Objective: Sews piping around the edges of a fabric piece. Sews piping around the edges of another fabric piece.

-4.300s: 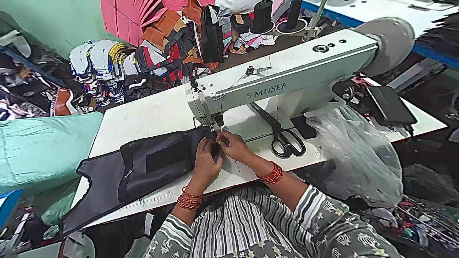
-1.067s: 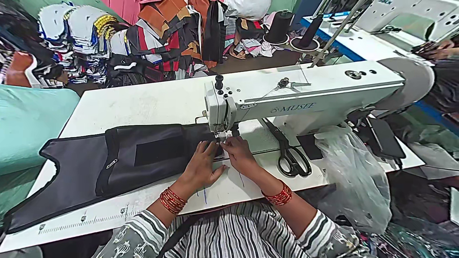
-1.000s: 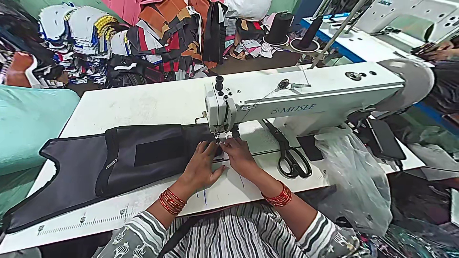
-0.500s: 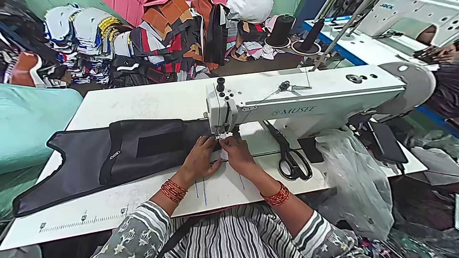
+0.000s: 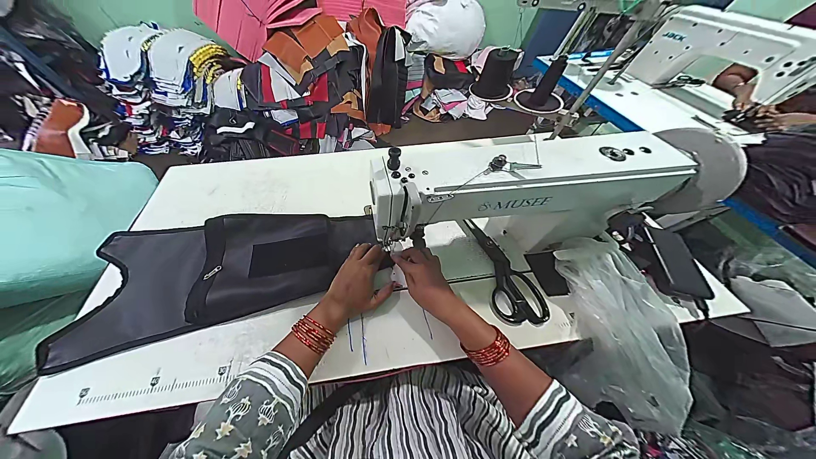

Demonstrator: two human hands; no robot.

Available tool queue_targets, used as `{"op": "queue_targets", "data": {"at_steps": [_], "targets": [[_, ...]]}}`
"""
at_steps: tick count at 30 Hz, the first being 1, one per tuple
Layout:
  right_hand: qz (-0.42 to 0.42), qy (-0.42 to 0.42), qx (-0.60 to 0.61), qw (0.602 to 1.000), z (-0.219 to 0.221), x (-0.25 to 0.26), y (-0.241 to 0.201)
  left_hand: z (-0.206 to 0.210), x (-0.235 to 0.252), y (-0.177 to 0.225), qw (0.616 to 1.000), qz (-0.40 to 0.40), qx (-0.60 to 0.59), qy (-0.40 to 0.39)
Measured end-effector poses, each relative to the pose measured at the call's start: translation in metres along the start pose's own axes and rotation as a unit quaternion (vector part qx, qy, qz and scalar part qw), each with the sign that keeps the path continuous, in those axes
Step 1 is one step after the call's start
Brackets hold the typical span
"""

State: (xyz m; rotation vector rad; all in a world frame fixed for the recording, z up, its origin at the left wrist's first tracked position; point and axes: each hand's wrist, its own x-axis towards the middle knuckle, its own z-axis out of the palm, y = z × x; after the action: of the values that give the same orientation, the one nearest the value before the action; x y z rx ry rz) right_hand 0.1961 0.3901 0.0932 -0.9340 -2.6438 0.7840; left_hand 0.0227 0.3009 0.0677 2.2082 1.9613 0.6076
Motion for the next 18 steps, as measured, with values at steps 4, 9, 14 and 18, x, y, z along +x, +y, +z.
{"op": "queue_targets", "data": {"at_steps": [4, 9, 14, 18], "targets": [[-0.027, 0.172, 0.019, 0.985, -0.032, -0.031, 0.029, -0.001, 0.000, 0.001, 1.000, -0.013, -0.005, -0.024], [0.082, 0.321, -0.189, 0.924, -0.100, -0.087, 0.093, -0.006, 0.001, 0.005, 0.998, -0.028, -0.014, -0.048], [0.065, 0.317, -0.222, 0.920, -0.109, -0.112, 0.133, -0.007, 0.001, 0.005, 0.999, -0.024, -0.008, -0.043], [0.076, 0.320, -0.218, 0.919, -0.112, -0.113, 0.136, -0.007, 0.000, 0.005, 0.999, -0.024, -0.005, -0.047]]}}
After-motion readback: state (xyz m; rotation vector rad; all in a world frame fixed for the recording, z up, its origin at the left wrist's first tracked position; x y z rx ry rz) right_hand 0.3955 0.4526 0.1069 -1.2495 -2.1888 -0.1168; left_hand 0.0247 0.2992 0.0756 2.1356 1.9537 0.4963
